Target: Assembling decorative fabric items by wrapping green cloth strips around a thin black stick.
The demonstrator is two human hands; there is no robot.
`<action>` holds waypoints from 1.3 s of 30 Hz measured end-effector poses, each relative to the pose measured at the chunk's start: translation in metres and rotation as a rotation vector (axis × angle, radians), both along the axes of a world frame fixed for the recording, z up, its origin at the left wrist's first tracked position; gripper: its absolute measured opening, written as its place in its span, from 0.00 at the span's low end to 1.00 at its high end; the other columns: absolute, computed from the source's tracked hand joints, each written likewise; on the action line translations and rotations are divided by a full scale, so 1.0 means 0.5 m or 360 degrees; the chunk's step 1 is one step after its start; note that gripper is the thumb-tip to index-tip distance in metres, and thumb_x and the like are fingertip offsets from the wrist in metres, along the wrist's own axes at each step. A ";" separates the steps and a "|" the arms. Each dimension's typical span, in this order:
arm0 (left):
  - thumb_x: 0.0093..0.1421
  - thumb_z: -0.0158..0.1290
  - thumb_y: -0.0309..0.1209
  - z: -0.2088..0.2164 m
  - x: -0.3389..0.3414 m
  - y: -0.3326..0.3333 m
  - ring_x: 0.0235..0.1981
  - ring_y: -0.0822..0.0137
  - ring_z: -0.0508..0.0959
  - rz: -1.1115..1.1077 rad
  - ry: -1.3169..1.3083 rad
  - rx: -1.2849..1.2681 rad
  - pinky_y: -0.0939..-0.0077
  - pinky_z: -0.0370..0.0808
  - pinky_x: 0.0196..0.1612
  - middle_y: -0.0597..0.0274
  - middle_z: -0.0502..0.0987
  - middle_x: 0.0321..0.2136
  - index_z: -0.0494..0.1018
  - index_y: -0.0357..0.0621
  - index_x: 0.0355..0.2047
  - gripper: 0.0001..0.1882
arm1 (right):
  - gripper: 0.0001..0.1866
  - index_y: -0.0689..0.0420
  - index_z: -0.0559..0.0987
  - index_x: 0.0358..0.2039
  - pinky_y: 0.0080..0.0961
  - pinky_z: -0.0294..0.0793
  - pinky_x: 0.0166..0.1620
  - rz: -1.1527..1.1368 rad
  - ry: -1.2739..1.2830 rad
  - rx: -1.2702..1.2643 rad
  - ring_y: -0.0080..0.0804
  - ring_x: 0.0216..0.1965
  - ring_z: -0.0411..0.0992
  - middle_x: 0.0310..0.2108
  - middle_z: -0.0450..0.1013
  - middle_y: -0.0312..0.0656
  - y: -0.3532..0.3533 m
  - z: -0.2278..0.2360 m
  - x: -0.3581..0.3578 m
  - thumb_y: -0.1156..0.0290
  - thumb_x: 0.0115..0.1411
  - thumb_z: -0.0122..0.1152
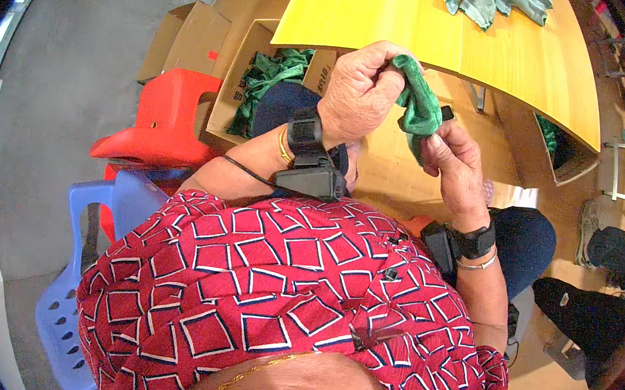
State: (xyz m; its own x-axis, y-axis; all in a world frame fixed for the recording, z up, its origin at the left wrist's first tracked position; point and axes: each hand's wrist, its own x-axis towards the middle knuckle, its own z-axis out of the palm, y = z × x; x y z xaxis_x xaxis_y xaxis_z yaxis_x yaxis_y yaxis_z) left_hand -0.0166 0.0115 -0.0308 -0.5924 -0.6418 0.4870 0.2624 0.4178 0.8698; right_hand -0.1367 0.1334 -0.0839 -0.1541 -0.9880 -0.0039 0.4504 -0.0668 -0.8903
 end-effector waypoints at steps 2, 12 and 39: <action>0.53 0.40 0.19 -0.002 -0.004 0.004 0.23 0.80 0.69 0.0074 0.0013 -0.0111 0.85 0.68 0.27 0.66 0.71 0.21 0.68 0.37 0.30 0.07 | 0.07 0.56 0.68 0.24 0.10 0.50 0.18 -0.0002 -0.0078 0.0054 0.14 0.16 0.52 0.16 0.58 0.27 0.001 0.006 0.008 0.68 0.57 0.49; 0.43 0.36 0.16 -0.021 -0.033 0.005 0.19 0.53 0.69 0.0239 0.0003 -0.0297 0.69 0.66 0.22 0.53 0.65 0.16 0.63 0.39 0.20 0.07 | 0.11 0.57 0.70 0.25 0.10 0.48 0.17 0.0087 -0.0200 0.0203 0.13 0.14 0.50 0.13 0.56 0.26 0.003 0.014 0.008 0.63 0.56 0.49; 0.61 0.39 0.35 0.011 -0.019 0.009 0.23 0.80 0.67 -0.0091 -0.0210 0.0220 0.85 0.67 0.27 0.67 0.70 0.21 0.67 0.37 0.30 0.13 | 0.07 0.61 0.71 0.30 0.14 0.54 0.19 -0.0404 0.0796 -0.0052 0.15 0.17 0.55 0.16 0.60 0.28 -0.010 0.033 0.003 0.71 0.57 0.47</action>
